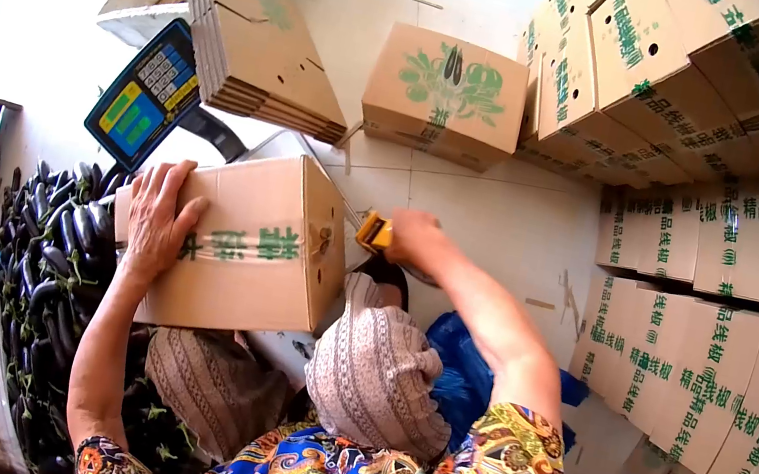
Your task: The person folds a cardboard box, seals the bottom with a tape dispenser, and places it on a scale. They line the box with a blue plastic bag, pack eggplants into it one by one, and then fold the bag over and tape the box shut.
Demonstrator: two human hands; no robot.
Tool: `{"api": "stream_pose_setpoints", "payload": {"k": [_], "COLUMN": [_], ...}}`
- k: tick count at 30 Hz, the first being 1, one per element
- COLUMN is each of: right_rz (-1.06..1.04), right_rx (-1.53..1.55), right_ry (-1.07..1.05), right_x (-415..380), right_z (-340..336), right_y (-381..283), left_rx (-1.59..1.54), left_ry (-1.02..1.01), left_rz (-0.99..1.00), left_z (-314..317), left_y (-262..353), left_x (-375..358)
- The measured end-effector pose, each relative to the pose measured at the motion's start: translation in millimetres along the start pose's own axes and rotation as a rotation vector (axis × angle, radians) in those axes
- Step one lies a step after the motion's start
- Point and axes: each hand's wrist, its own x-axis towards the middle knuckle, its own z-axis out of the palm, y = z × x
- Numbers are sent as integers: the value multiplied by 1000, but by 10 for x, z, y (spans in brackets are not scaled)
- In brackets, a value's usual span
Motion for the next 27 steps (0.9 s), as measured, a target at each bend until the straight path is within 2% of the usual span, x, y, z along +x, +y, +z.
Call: {"api": "stream_pose_setpoints", "payload": {"k": [1, 3, 5, 7, 9, 11, 12, 14, 17, 20, 22, 24, 27], "right_rz": [39, 120, 176, 214, -33, -162, -227, -273, -504, -414, -263, 14, -95], "right_rx": [163, 280, 349, 5, 458, 852, 1166, 1421, 1223, 1084, 740, 1029, 1055], "right_ry": [47, -7, 61, 201, 816, 991, 947, 951, 1103, 1131, 1286, 910, 717], "right_x": [-125, 82, 113, 122, 317, 20, -106, -211, 23, 459, 974, 885, 712], "right_z": [-58, 182, 306, 431, 657, 47, -172, -419, -241, 63, 608, 777, 776], "right_y": [185, 649, 934, 1004, 762, -6, -324, -869, -1214, -1101, -948, -899, -691], "left_rx": [2, -5, 3, 15, 30, 39, 44, 46, 55, 109, 19, -18, 222], "left_ry": [-1, -27, -21, -20, -23, -45, -46, -56, -54, -14, 106, 217, 181], "left_rz": [-7, -37, -48, -62, -72, -104, -106, -119, -119, -95, -168, -263, -421], "left_z": [0, -20, -7, 11, 30, 18, 19, 34, 16, 25, 22, -1, -156], "left_y": [6, 38, 28, 26, 25, 67, 67, 75, 59, 35, -34, -170, -403], "left_x": [-1, 16, 25, 23, 21, 35, 27, 25, 13, -12, -72, -156, -374]}}
